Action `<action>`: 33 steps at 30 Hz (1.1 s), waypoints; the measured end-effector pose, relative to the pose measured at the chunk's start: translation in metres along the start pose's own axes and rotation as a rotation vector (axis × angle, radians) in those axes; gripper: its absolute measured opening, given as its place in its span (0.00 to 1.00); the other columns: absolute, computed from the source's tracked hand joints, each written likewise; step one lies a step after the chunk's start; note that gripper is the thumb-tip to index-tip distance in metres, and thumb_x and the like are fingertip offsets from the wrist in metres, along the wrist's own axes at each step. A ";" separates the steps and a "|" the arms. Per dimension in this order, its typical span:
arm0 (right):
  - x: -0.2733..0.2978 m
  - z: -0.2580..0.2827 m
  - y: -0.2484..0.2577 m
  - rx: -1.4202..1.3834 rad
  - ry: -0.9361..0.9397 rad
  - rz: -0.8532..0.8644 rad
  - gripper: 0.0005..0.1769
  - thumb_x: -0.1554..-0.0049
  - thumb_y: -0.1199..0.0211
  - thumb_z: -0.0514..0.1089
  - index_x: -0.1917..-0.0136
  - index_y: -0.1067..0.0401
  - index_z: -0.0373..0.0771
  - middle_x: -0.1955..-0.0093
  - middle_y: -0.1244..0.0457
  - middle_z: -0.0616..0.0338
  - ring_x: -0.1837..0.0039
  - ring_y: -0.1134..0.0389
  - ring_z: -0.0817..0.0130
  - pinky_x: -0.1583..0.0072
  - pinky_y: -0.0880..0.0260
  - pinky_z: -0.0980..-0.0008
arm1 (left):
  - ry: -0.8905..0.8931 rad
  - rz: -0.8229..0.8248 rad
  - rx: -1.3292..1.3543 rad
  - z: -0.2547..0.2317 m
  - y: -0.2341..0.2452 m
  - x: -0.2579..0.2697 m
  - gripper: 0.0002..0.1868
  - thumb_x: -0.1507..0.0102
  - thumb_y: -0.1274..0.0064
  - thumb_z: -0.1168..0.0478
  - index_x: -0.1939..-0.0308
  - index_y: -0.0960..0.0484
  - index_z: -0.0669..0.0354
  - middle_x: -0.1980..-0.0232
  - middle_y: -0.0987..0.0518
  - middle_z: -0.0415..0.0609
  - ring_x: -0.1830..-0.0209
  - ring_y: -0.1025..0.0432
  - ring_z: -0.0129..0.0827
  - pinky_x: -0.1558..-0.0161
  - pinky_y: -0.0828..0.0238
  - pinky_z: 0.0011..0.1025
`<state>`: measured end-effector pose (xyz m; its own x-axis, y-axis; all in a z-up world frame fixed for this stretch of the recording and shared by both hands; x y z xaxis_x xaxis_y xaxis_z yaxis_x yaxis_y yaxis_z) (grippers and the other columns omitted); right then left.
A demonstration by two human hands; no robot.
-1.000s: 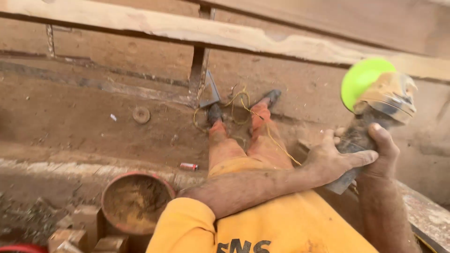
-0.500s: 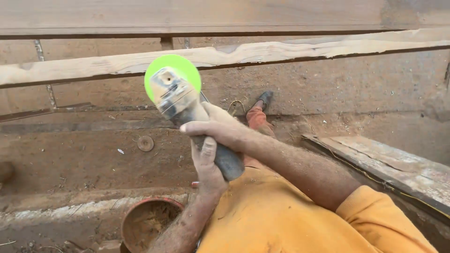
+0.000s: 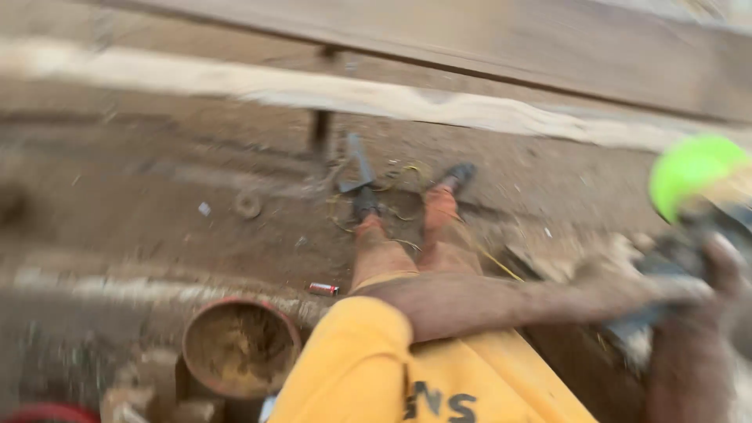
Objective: The person sands a long piece of wood using a handheld power sander.
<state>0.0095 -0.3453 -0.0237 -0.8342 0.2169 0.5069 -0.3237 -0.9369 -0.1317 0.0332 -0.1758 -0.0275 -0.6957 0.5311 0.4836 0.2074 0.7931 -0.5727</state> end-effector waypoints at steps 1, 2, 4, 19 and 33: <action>-0.004 0.001 0.007 0.018 -0.067 0.007 0.30 0.33 0.40 0.59 0.31 0.36 0.33 0.44 0.36 0.56 0.45 0.32 0.66 0.44 0.27 0.67 | 0.018 -0.061 -0.032 0.003 -0.003 -0.005 0.59 0.51 0.32 0.37 0.33 0.37 0.82 0.41 0.23 0.71 0.44 0.24 0.49 0.51 0.22 0.35; -0.013 0.001 -0.010 0.023 -0.082 0.063 0.30 0.33 0.40 0.59 0.31 0.36 0.33 0.44 0.36 0.56 0.45 0.32 0.66 0.44 0.27 0.67 | -0.005 -0.115 -0.025 0.002 0.012 -0.005 0.59 0.51 0.32 0.37 0.33 0.37 0.82 0.41 0.23 0.71 0.44 0.24 0.49 0.51 0.22 0.35; -0.024 -0.002 -0.035 0.070 -0.205 0.024 0.38 0.35 0.42 0.69 0.30 0.37 0.35 0.42 0.34 0.54 0.41 0.28 0.64 0.41 0.24 0.65 | 0.008 -0.017 -0.251 0.005 0.030 -0.003 0.61 0.44 0.31 0.34 0.29 0.41 0.84 0.40 0.26 0.71 0.40 0.26 0.54 0.44 0.26 0.36; 0.001 -0.079 -0.593 0.424 -0.402 0.912 0.30 0.45 0.37 0.56 0.40 0.35 0.31 0.57 0.33 0.51 0.60 0.30 0.64 0.55 0.25 0.63 | -0.575 -0.724 0.586 -0.154 0.358 0.229 0.46 0.42 0.36 0.45 0.31 0.41 0.68 0.50 0.26 0.59 0.57 0.27 0.48 0.71 0.18 0.42; 0.004 -0.045 -0.305 0.079 -0.151 0.411 0.34 0.38 0.39 0.54 0.27 0.40 0.33 0.46 0.35 0.52 0.46 0.29 0.53 0.44 0.25 0.54 | -0.156 -0.375 0.150 -0.068 0.199 0.139 0.53 0.47 0.29 0.43 0.33 0.38 0.76 0.46 0.23 0.63 0.50 0.22 0.40 0.54 0.20 0.32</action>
<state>0.0846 -0.0459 -0.0199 -0.8102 -0.2144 0.5455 0.0608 -0.9564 -0.2857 0.0245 0.0762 -0.0298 -0.8022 0.1539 0.5770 -0.1738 0.8642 -0.4721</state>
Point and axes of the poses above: each hand's wrist, its own x-axis away from the middle knuckle, its own y-axis out of the back of the hand, z = x × y, the point moved 2 cm from there along -x, towards the middle knuckle
